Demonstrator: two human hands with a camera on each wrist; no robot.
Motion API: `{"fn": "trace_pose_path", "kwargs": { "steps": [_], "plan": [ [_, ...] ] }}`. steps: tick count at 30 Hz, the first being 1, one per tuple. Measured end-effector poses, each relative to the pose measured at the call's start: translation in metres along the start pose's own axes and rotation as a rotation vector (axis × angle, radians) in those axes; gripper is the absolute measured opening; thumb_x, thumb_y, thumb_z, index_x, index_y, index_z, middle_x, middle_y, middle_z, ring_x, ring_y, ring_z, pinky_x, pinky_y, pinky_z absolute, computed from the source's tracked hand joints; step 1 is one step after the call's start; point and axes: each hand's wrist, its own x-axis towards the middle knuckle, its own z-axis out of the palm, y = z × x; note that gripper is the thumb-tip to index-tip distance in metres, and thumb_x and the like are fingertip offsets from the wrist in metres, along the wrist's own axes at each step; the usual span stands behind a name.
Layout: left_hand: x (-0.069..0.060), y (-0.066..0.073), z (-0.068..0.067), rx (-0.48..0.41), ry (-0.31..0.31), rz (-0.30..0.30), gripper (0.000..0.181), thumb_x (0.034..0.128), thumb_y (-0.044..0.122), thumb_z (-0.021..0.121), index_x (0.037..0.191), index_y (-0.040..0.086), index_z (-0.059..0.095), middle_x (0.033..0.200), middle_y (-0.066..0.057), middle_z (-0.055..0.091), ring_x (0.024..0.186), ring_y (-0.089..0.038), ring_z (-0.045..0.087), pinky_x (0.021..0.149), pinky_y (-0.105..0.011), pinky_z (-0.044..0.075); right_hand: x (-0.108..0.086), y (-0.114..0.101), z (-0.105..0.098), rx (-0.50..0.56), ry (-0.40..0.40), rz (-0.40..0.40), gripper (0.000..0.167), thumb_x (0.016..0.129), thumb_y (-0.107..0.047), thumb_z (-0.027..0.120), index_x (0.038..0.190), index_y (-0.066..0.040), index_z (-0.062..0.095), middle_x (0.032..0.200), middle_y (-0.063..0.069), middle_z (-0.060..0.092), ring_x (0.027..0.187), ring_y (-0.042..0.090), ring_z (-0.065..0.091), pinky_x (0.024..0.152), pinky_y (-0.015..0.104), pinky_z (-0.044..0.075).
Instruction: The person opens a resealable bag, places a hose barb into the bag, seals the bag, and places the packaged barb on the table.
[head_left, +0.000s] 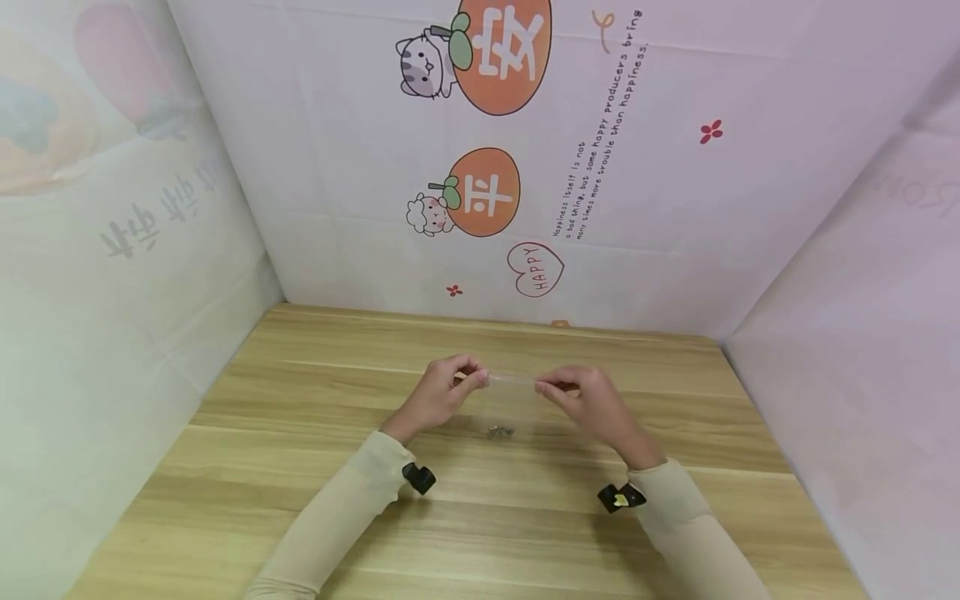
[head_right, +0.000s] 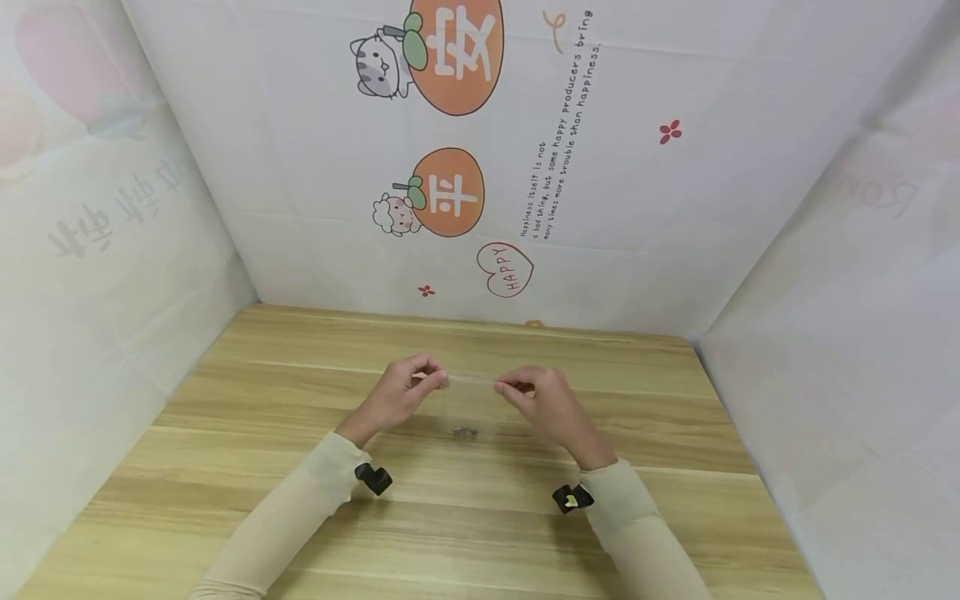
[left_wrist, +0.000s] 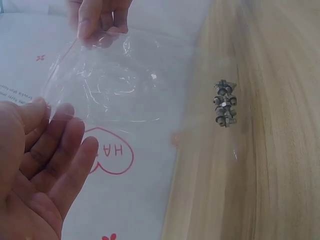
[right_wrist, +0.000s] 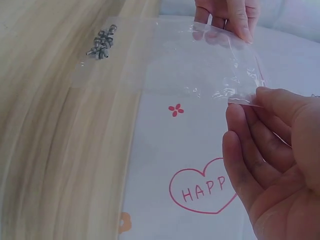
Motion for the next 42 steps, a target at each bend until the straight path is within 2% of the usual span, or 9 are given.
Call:
{"fn": "trace_pose_path", "kwargs": {
  "steps": [5,10,14,17,20,25,31,36,42],
  "plan": [
    [-0.002,0.005,-0.002,-0.02,0.017,-0.006,0.019,0.1093,0.026,0.059,0.107,0.009,0.069,0.104,-0.006,0.073,0.103,-0.027,0.075,0.088,-0.027,0.063,0.002,-0.003,-0.002,0.029,0.005,0.004,0.014,0.098,-0.014,0.076,0.103,-0.002,0.082,0.095,0.006,0.082,0.083,0.017,0.077,0.071,0.034,0.065],
    [-0.002,0.001,0.0,-0.057,0.043,-0.032,0.018,0.1072,0.025,0.064,0.109,0.008,0.071,0.105,-0.008,0.074,0.101,-0.022,0.074,0.087,-0.026,0.063,0.002,0.003,0.001,0.078,0.008,0.037,0.011,0.099,-0.016,0.075,0.102,-0.007,0.082,0.093,0.006,0.082,0.082,0.027,0.078,0.069,0.027,0.063],
    [-0.004,-0.005,0.003,-0.101,0.054,-0.048,0.018,0.1055,0.024,0.067,0.11,0.008,0.072,0.107,-0.008,0.075,0.101,-0.018,0.072,0.087,-0.026,0.063,0.0,0.01,0.005,0.13,0.008,0.07,0.011,0.1,-0.018,0.074,0.1,-0.01,0.082,0.092,0.011,0.081,0.08,0.022,0.077,0.067,0.023,0.06],
    [-0.005,-0.006,0.006,-0.133,0.058,-0.054,0.018,0.1049,0.024,0.068,0.11,0.008,0.073,0.109,-0.008,0.074,0.103,-0.018,0.071,0.089,-0.027,0.063,-0.002,0.015,0.004,0.142,0.002,0.086,0.012,0.101,-0.018,0.074,0.1,-0.008,0.082,0.092,0.013,0.081,0.078,0.011,0.074,0.066,0.022,0.059],
    [-0.004,-0.008,0.008,-0.15,0.06,-0.048,0.019,0.105,0.027,0.068,0.111,0.009,0.073,0.109,-0.008,0.074,0.103,-0.018,0.072,0.091,-0.028,0.063,-0.003,0.018,0.002,0.137,-0.011,0.099,0.015,0.101,-0.018,0.073,0.101,-0.005,0.081,0.092,0.013,0.08,0.075,0.011,0.072,0.063,0.023,0.057],
    [-0.001,-0.009,0.012,-0.156,0.06,-0.037,0.02,0.1053,0.03,0.067,0.109,0.01,0.073,0.107,-0.007,0.074,0.101,-0.019,0.073,0.09,-0.03,0.063,-0.001,0.018,-0.003,0.133,-0.061,0.101,0.017,0.1,-0.021,0.075,0.103,-0.005,0.081,0.095,0.014,0.08,0.079,0.019,0.073,0.067,0.026,0.06],
    [0.0,-0.005,0.016,-0.159,0.055,-0.021,0.02,0.1062,0.026,0.066,0.109,0.006,0.071,0.107,-0.01,0.074,0.1,-0.019,0.073,0.088,-0.028,0.064,0.01,0.014,-0.005,0.069,-0.147,0.027,0.02,0.096,-0.024,0.08,0.106,-0.007,0.081,0.094,-0.001,0.08,0.082,0.008,0.072,0.08,0.035,0.065],
    [0.0,-0.002,0.018,-0.167,0.049,-0.027,0.02,0.1065,0.024,0.065,0.109,0.005,0.07,0.107,-0.011,0.073,0.101,-0.018,0.073,0.089,-0.027,0.063,0.022,0.007,-0.005,0.011,-0.227,-0.004,0.022,0.097,-0.027,0.079,0.108,-0.008,0.081,0.096,-0.003,0.081,0.086,0.005,0.073,0.085,0.034,0.064],
    [0.001,-0.001,0.018,-0.181,0.043,-0.03,0.019,0.1069,0.023,0.064,0.108,0.005,0.07,0.106,-0.011,0.072,0.101,-0.017,0.072,0.092,-0.041,0.065,0.041,-0.01,-0.004,-0.023,-0.322,-0.015,0.013,0.1,-0.028,0.075,0.103,-0.017,0.08,0.094,-0.007,0.078,0.085,0.004,0.07,0.083,0.03,0.062]
  ]
}}
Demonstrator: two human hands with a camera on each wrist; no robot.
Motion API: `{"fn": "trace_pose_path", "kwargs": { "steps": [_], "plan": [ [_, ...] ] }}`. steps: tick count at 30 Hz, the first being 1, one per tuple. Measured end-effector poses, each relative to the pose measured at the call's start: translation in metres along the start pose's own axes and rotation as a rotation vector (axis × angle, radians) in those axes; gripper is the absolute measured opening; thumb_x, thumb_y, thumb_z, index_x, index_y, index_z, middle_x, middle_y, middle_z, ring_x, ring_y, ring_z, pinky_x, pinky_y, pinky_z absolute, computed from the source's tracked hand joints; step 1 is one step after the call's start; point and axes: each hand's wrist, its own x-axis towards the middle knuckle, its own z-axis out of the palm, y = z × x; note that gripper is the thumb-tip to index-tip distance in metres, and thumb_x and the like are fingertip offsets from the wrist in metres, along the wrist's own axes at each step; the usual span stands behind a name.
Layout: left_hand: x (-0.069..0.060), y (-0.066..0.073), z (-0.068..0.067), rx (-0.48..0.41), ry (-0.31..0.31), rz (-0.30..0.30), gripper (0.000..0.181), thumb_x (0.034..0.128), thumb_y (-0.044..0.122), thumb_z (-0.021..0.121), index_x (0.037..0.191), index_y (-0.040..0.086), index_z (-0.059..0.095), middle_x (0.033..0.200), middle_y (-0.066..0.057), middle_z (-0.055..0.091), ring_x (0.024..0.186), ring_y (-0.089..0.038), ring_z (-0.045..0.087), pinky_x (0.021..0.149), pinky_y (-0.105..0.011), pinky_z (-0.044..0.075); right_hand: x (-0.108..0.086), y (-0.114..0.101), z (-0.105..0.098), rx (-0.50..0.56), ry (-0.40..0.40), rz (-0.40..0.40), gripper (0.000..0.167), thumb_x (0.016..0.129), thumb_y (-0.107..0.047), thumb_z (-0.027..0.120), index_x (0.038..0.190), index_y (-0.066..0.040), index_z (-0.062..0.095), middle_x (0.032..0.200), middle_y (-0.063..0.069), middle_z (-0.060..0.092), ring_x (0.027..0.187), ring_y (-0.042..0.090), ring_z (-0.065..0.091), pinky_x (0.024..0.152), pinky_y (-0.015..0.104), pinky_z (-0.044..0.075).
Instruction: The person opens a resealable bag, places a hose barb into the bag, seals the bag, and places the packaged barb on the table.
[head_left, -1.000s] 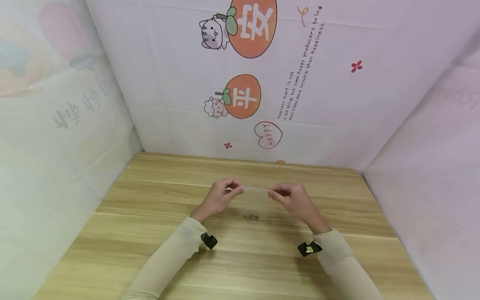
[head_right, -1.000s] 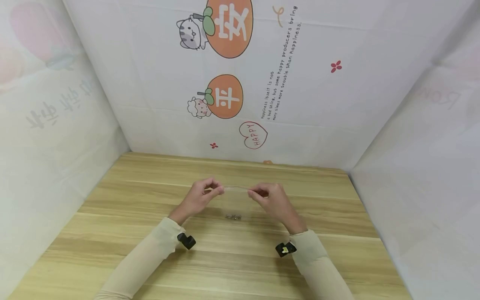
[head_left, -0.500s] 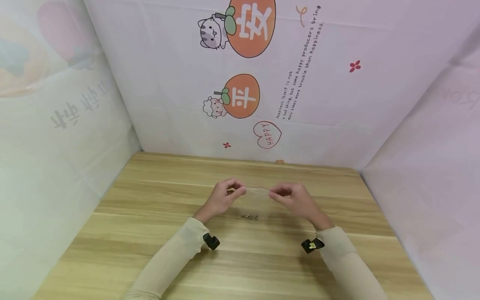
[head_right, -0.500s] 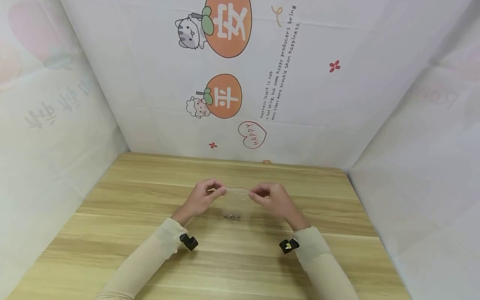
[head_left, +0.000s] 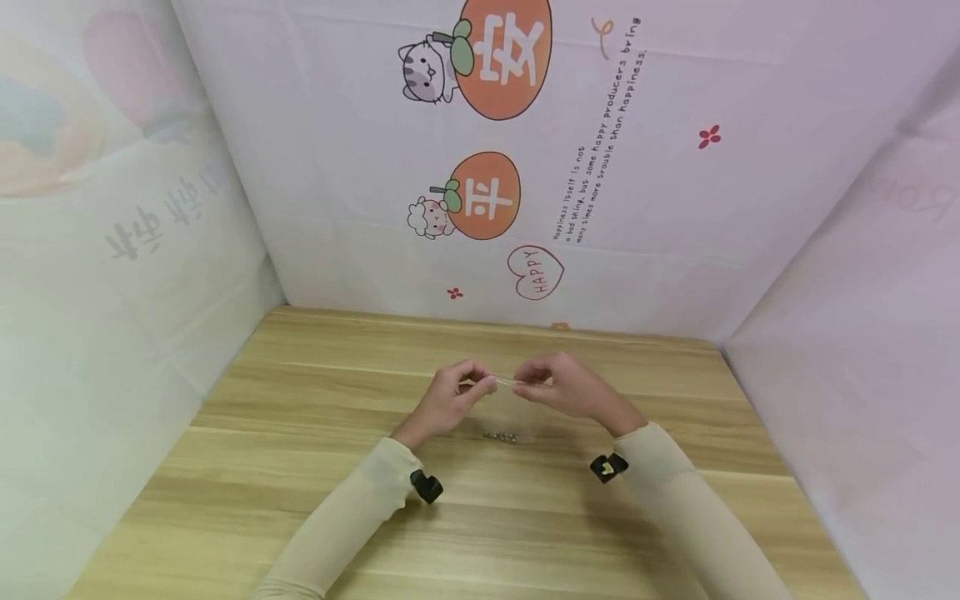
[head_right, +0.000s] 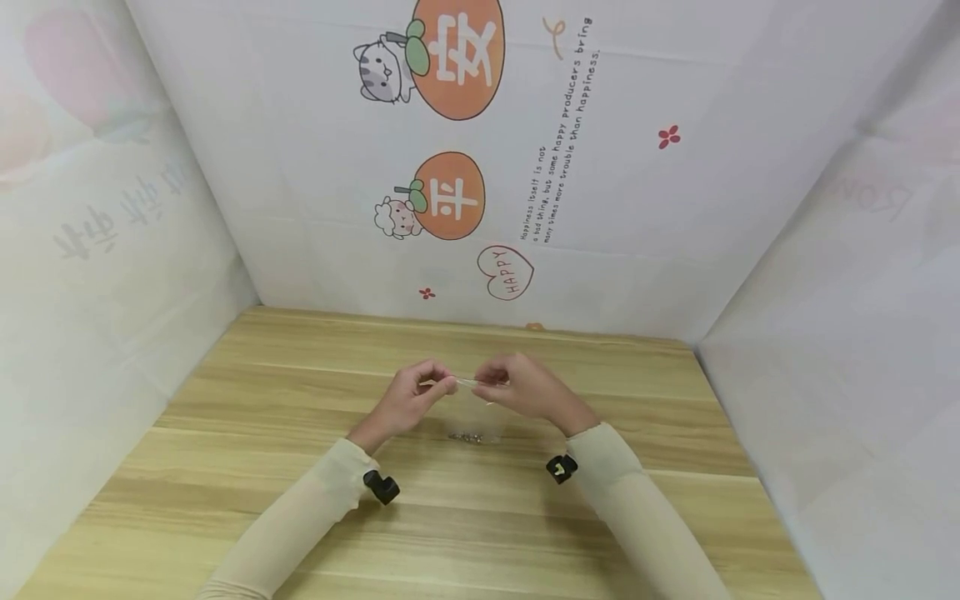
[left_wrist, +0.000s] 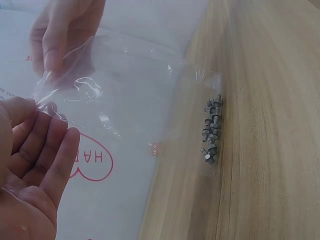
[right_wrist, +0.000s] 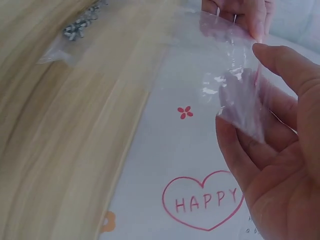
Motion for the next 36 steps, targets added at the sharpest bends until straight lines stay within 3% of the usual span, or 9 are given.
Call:
{"fn": "trace_pose_path", "kwargs": {
  "steps": [10,15,21,28,36],
  "plan": [
    [0.001,-0.002,0.001,0.011,0.005,0.026,0.017,0.1073,0.02,0.063,0.11,0.004,0.07,0.106,-0.012,0.073,0.1,-0.018,0.072,0.091,-0.043,0.065,0.024,-0.02,-0.006,-0.026,-0.1,-0.048,0.009,0.101,-0.016,0.073,0.098,-0.013,0.081,0.089,-0.002,0.079,0.073,0.005,0.067,0.066,0.022,0.059],
    [0.001,-0.002,0.002,0.027,0.013,0.046,0.017,0.1071,0.018,0.063,0.109,0.003,0.07,0.105,-0.013,0.072,0.099,-0.017,0.072,0.089,-0.04,0.066,0.029,-0.024,-0.008,-0.036,-0.128,-0.068,0.009,0.1,-0.009,0.072,0.097,-0.009,0.081,0.087,-0.001,0.078,0.073,0.004,0.066,0.068,0.02,0.059],
    [0.001,-0.002,0.004,0.052,0.025,0.06,0.018,0.1071,0.019,0.064,0.108,0.003,0.069,0.103,-0.012,0.071,0.1,-0.02,0.072,0.091,-0.03,0.064,0.032,-0.026,-0.008,-0.075,-0.144,-0.095,0.011,0.102,-0.008,0.069,0.096,-0.007,0.079,0.082,0.004,0.075,0.066,0.003,0.058,0.062,0.019,0.054],
    [0.002,-0.002,0.005,0.09,0.044,0.101,0.013,0.1065,0.015,0.064,0.106,0.002,0.068,0.101,-0.013,0.071,0.098,-0.024,0.071,0.094,-0.035,0.064,0.036,-0.026,-0.005,-0.13,-0.182,-0.101,0.012,0.105,-0.01,0.065,0.097,-0.008,0.074,0.08,-0.001,0.07,0.063,0.002,0.052,0.058,0.018,0.048],
    [0.0,-0.001,0.004,0.1,0.068,0.093,0.011,0.1068,0.013,0.063,0.106,0.003,0.068,0.102,-0.009,0.071,0.101,-0.027,0.072,0.096,-0.036,0.063,0.036,-0.022,-0.003,-0.04,-0.147,-0.057,0.013,0.103,-0.012,0.069,0.094,-0.007,0.076,0.081,0.004,0.075,0.065,0.004,0.057,0.06,0.021,0.052]
  ]
}}
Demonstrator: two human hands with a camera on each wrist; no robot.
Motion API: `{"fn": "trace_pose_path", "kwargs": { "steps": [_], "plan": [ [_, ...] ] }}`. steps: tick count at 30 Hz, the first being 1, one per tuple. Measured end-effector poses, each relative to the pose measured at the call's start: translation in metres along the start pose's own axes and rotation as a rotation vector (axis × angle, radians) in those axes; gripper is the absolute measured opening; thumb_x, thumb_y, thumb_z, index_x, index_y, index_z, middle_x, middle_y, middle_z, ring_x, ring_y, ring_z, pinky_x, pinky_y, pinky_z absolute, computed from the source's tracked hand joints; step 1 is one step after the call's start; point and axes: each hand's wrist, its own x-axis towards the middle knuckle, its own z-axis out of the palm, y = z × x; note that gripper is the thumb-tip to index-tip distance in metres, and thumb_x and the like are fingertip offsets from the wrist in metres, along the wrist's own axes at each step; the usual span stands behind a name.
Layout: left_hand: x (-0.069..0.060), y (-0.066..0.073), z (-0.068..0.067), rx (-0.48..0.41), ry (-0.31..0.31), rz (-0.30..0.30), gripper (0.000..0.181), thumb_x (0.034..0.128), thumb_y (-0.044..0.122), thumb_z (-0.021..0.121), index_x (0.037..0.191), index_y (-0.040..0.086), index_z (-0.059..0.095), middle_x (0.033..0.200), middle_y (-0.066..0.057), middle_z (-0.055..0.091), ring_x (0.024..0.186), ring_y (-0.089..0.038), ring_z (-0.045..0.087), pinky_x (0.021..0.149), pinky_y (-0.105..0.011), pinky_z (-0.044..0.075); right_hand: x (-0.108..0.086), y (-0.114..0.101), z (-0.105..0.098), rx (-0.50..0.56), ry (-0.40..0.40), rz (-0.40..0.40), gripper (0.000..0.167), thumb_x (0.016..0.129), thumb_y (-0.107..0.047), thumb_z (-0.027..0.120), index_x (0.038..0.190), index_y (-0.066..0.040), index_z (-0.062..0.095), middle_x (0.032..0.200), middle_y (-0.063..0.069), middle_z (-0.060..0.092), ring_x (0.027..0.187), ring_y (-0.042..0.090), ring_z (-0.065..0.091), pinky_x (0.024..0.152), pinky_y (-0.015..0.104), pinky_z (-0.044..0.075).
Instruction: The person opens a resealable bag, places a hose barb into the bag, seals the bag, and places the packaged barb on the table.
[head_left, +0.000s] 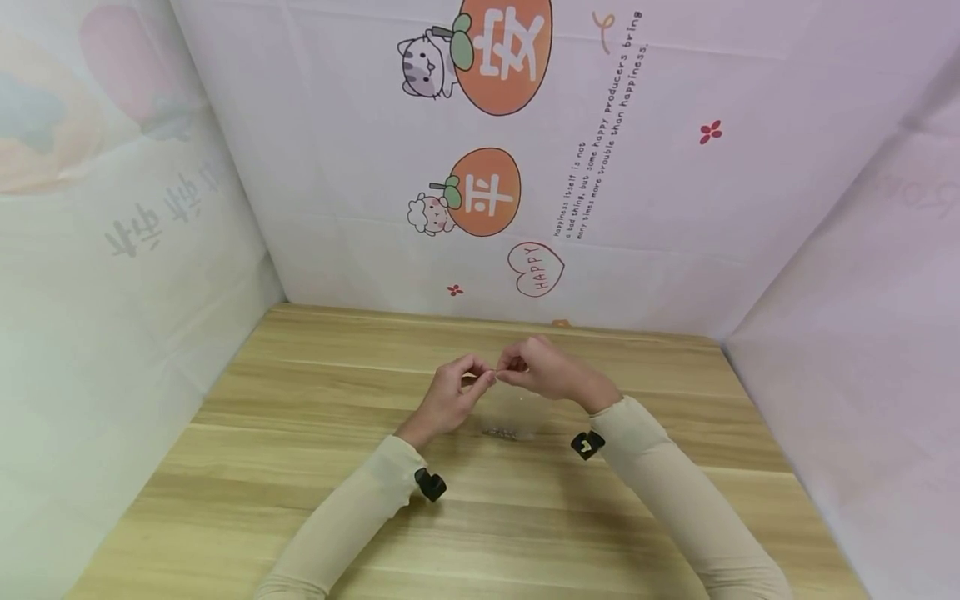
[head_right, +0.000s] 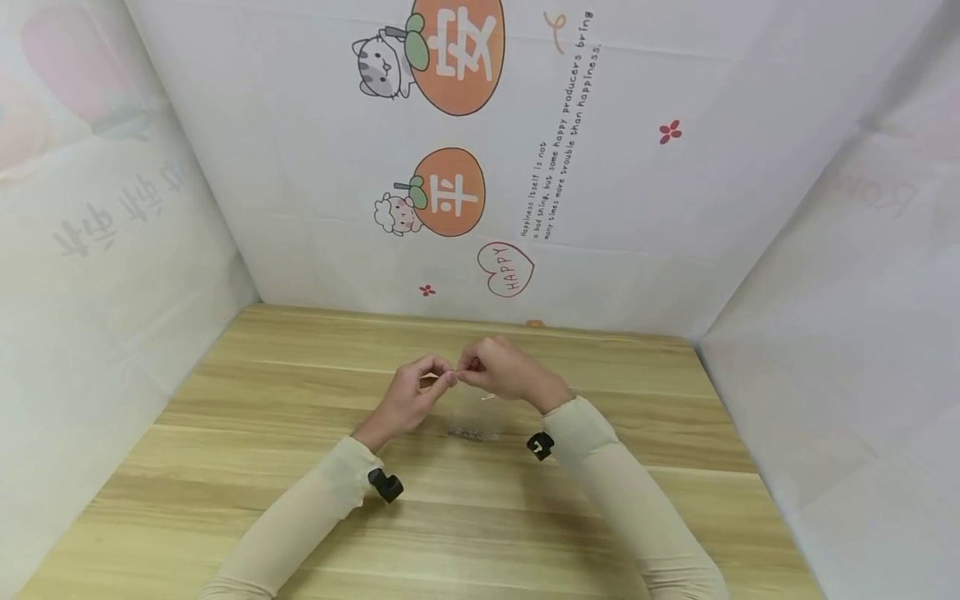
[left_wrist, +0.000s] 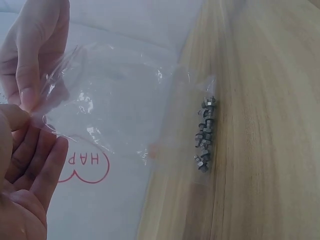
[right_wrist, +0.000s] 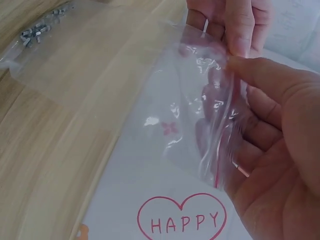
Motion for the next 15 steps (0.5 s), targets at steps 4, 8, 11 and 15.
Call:
{"fn": "trace_pose_path", "kwargs": {
  "steps": [4,8,11,15],
  "plan": [
    [-0.0003,-0.0024,0.0001,-0.013,0.005,-0.006,0.012,0.1068,0.015,0.064,0.106,0.004,0.068,0.101,-0.01,0.071,0.099,-0.025,0.072,0.096,-0.037,0.064,-0.0037,0.0027,-0.0008,0.016,0.022,0.006,0.011,0.101,-0.011,0.071,0.093,-0.008,0.077,0.082,0.003,0.075,0.067,0.005,0.059,0.061,0.021,0.053],
    [-0.0001,-0.0036,-0.0002,-0.022,0.015,0.006,0.011,0.1064,0.015,0.064,0.105,0.005,0.069,0.099,-0.01,0.071,0.096,-0.022,0.071,0.095,-0.036,0.064,-0.0058,0.0042,-0.0015,0.019,0.029,0.005,0.01,0.101,-0.01,0.071,0.094,-0.009,0.077,0.082,-0.001,0.075,0.067,0.006,0.059,0.061,0.021,0.053],
    [0.0006,-0.0038,-0.0004,-0.025,0.018,0.016,0.011,0.1061,0.015,0.065,0.105,0.005,0.069,0.099,-0.01,0.072,0.096,-0.019,0.071,0.095,-0.036,0.064,-0.0063,0.0039,-0.0017,0.009,0.029,0.0,0.011,0.102,-0.012,0.07,0.094,-0.011,0.077,0.081,-0.002,0.074,0.066,0.007,0.057,0.06,0.021,0.052],
    [0.0011,-0.0055,-0.0005,-0.03,0.009,0.006,0.01,0.1065,0.015,0.064,0.105,0.006,0.068,0.1,-0.01,0.072,0.097,-0.018,0.071,0.095,-0.034,0.063,-0.0059,0.0038,-0.0009,-0.037,0.008,-0.017,0.013,0.105,-0.013,0.066,0.095,-0.01,0.074,0.081,0.0,0.071,0.064,0.005,0.053,0.058,0.021,0.049]
  ]
}}
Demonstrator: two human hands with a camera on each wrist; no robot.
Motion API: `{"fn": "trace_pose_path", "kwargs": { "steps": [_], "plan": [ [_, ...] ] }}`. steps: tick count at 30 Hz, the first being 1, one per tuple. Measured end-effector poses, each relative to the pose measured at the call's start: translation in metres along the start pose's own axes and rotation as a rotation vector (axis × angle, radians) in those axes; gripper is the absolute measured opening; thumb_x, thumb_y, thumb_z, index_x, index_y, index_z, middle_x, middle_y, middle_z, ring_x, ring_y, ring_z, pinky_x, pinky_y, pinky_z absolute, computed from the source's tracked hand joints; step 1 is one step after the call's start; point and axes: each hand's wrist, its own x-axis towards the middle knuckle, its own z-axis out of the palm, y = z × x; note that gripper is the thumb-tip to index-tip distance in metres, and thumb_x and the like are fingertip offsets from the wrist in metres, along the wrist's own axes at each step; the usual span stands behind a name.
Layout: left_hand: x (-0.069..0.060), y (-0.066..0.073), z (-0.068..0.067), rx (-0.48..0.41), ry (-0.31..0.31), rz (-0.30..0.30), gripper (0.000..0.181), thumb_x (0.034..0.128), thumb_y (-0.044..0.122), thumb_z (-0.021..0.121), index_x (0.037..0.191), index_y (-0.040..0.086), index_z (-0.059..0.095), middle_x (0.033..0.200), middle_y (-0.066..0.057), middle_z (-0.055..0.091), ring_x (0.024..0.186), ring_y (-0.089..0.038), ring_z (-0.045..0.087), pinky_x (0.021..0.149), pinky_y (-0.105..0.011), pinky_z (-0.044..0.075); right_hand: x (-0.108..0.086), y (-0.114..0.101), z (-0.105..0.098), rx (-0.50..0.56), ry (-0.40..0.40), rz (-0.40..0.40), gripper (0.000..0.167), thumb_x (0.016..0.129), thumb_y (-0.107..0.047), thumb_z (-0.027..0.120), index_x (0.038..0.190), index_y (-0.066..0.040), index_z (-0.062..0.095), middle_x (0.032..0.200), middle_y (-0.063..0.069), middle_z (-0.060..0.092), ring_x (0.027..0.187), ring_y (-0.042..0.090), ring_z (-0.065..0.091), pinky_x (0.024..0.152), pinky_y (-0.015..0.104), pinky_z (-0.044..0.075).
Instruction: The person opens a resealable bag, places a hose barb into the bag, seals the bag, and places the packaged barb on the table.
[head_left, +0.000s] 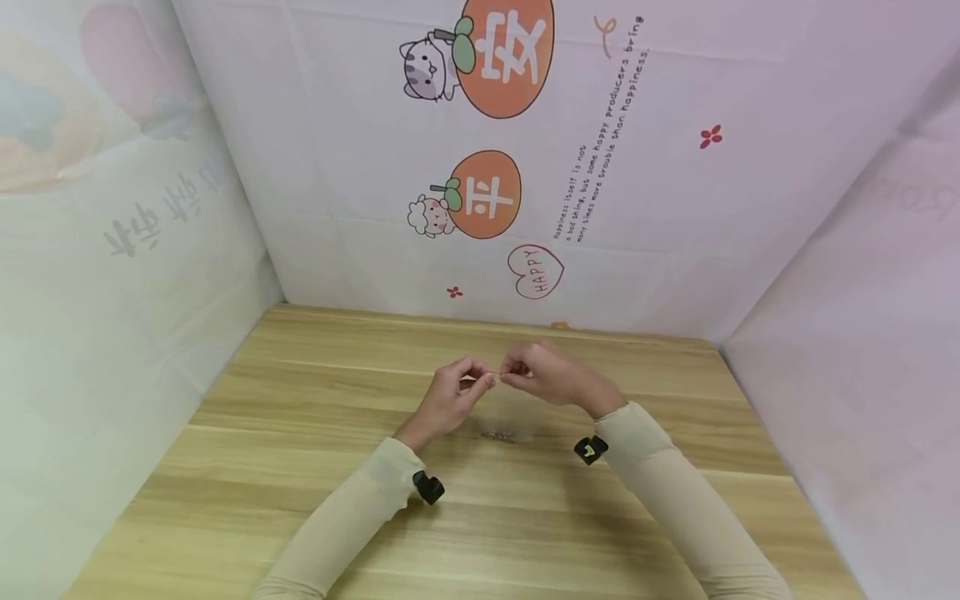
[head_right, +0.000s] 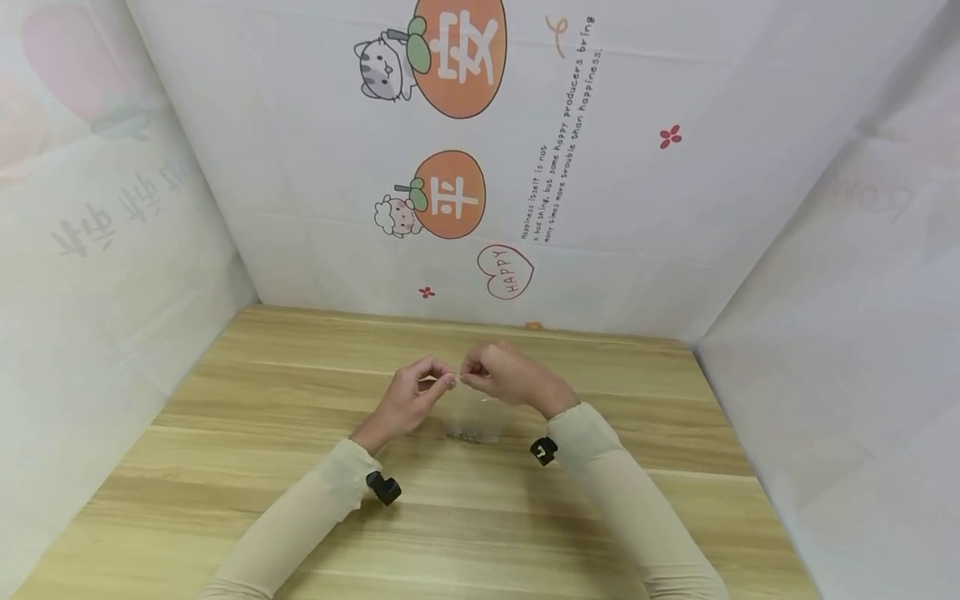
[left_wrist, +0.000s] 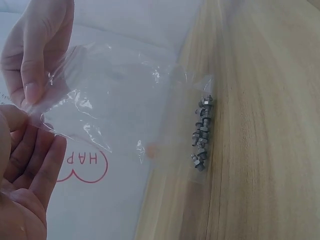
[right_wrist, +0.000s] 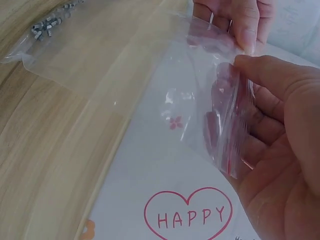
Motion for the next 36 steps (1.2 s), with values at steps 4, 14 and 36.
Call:
{"fn": "trace_pose_path", "kwargs": {
  "steps": [4,14,36],
  "plan": [
    [-0.0004,-0.0029,0.0006,-0.009,0.001,-0.006,0.01,0.1067,0.015,0.063,0.105,0.006,0.068,0.1,-0.01,0.072,0.098,-0.02,0.071,0.096,-0.034,0.063,0.0016,0.0023,0.004,-0.047,-0.018,-0.026,0.014,0.107,-0.012,0.062,0.098,-0.008,0.072,0.081,0.002,0.069,0.063,0.003,0.049,0.057,0.02,0.046],
    [0.0002,-0.002,0.0001,-0.003,0.005,-0.005,0.011,0.1068,0.015,0.064,0.106,0.005,0.068,0.1,-0.011,0.072,0.098,-0.022,0.071,0.095,-0.034,0.063,0.0005,0.0031,0.0012,0.02,-0.007,0.007,0.012,0.104,-0.013,0.068,0.094,-0.01,0.073,0.083,0.002,0.073,0.066,0.006,0.055,0.059,0.021,0.05],
    [-0.0001,-0.0011,0.0009,-0.009,0.01,0.0,0.012,0.1067,0.015,0.064,0.107,0.005,0.069,0.1,-0.011,0.073,0.098,-0.02,0.071,0.094,-0.036,0.064,-0.0039,0.0079,-0.0027,0.013,-0.009,0.0,0.01,0.102,-0.011,0.07,0.096,-0.006,0.076,0.09,0.01,0.078,0.075,0.005,0.064,0.068,0.021,0.057]
  ]
}}
